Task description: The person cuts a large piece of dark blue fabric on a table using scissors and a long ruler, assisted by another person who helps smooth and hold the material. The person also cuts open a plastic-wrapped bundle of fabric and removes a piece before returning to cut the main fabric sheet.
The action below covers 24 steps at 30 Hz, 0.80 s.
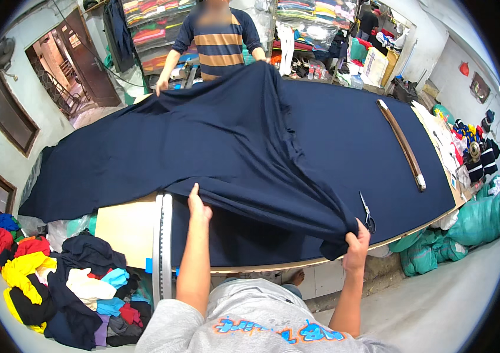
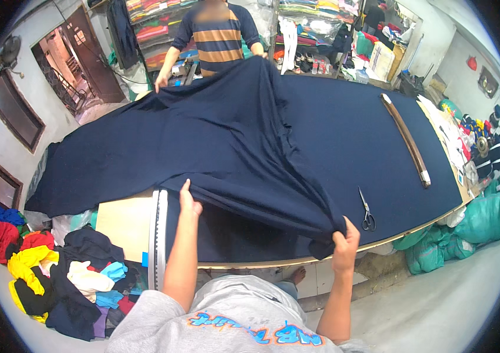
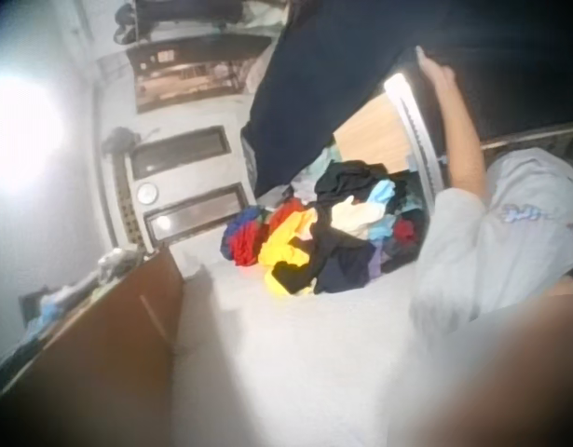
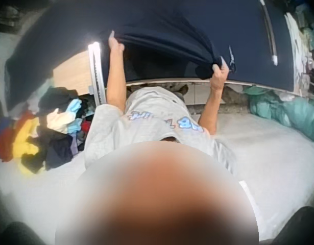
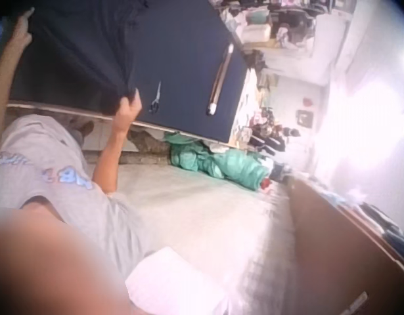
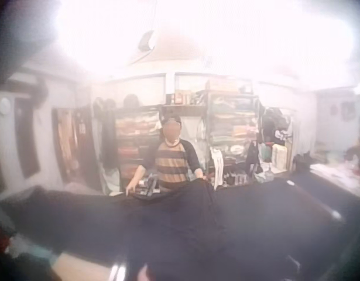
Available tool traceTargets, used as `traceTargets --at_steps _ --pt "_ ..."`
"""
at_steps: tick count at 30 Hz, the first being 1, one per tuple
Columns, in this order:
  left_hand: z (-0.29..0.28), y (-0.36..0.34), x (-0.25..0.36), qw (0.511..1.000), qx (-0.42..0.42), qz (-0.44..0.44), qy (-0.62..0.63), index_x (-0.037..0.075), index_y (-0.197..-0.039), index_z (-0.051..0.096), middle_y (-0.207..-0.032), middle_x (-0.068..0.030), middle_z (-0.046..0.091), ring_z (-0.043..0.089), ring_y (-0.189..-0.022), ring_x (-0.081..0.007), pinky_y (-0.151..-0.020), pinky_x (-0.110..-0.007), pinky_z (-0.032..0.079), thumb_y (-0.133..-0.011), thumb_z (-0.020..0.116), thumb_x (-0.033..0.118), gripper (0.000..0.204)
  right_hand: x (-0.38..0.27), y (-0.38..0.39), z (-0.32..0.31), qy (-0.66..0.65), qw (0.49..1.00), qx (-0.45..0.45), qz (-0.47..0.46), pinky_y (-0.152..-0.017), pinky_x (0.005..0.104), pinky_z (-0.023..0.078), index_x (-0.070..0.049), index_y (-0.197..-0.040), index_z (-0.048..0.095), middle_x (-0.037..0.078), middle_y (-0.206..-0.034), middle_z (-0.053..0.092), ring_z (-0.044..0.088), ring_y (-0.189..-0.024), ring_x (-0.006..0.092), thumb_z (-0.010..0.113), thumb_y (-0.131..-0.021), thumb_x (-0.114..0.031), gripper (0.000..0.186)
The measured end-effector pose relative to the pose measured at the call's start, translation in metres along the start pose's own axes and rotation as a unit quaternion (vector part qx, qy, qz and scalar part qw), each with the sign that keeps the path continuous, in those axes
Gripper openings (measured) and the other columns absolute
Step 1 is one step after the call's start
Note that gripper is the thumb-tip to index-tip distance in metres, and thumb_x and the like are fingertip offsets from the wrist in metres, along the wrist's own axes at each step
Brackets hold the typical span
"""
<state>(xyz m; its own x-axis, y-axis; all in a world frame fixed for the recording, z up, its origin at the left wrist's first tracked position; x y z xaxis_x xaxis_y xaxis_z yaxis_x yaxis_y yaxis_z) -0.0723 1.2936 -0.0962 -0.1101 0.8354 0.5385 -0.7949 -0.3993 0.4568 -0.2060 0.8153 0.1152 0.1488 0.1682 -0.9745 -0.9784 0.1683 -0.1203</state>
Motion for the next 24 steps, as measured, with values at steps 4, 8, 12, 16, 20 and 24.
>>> traceTargets --at_steps 4,8,12,16,20,24 --pt "-0.048 -0.033 0.065 0.989 0.104 0.074 -0.077 -0.004 -0.139 0.063 -0.137 -0.0167 0.071 0.071 -0.121 -0.0315 -0.106 -0.047 0.058 -0.113 0.059 0.025 0.039 0.021 0.013 -0.022 0.032 0.997 0.064 -0.010 -0.084 0.0230 0.050 0.008 -0.105 0.071 0.004 -0.100 0.073 0.063 -0.087 0.0089 0.048 -0.084 0.006 0.031" --pt "-0.104 -0.011 0.110 0.963 0.134 0.159 -0.173 -0.010 -0.146 0.059 -0.142 -0.0191 0.067 0.063 -0.132 -0.0274 -0.117 -0.041 0.048 -0.117 0.053 0.029 0.049 0.058 0.021 -0.015 0.205 0.972 0.113 0.004 -0.076 0.0259 0.048 0.012 -0.106 0.070 0.003 -0.093 0.069 0.058 -0.081 0.0106 0.049 -0.087 0.004 0.029" --pt "-0.145 0.059 0.138 0.903 0.249 0.274 -0.217 -0.015 -0.142 0.061 -0.138 -0.0221 0.069 0.068 -0.120 -0.0288 -0.108 -0.038 0.053 -0.117 0.053 0.031 0.053 0.128 0.021 -0.017 0.387 0.910 0.150 -0.013 -0.087 0.0382 0.054 0.012 -0.115 0.070 0.020 -0.100 0.077 0.072 -0.095 0.0287 0.052 -0.087 0.001 0.035" --pt "-0.214 0.109 0.153 0.791 0.408 0.325 -0.319 -0.017 -0.143 0.060 -0.144 -0.0322 0.066 0.067 -0.127 -0.0405 -0.114 -0.044 0.050 -0.119 0.045 0.037 0.060 0.189 0.030 -0.004 0.502 0.858 0.076 0.077 -0.086 0.0482 0.055 0.000 -0.112 0.071 0.026 -0.096 0.075 0.073 -0.094 0.0455 0.056 -0.088 -0.001 0.027" --pt "-0.283 0.125 0.155 0.741 0.472 0.270 -0.394 -0.014 -0.142 0.063 -0.146 -0.0330 0.065 0.064 -0.133 -0.0455 -0.117 -0.047 0.047 -0.117 0.044 0.035 0.058 0.226 0.053 0.003 0.516 0.850 0.025 0.109 -0.087 0.0523 0.054 -0.004 -0.117 0.066 0.025 -0.102 0.075 0.072 -0.099 0.0479 0.063 -0.089 -0.003 0.027" --pt "-0.308 0.122 0.156 0.711 0.456 0.192 -0.501 -0.013 -0.135 0.067 -0.139 -0.0310 0.069 0.069 -0.123 -0.0445 -0.110 -0.048 0.051 -0.117 0.044 0.036 0.058 0.226 0.067 0.003 0.538 0.831 0.015 0.142 -0.089 0.0557 0.053 -0.004 -0.119 0.064 0.026 -0.108 0.074 0.070 -0.103 0.0500 0.065 -0.093 -0.007 0.026"
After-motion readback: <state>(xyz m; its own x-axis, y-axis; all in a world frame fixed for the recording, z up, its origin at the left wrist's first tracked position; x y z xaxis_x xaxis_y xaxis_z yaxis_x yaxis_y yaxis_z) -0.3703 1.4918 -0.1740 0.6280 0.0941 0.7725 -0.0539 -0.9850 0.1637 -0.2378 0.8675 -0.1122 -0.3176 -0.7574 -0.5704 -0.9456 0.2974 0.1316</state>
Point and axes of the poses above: each hand's wrist, its own y-axis away from the middle knuckle, its own z-axis out of the palm, x = y × z, the point moved 5 cm from there along -y, towards the middle knuckle
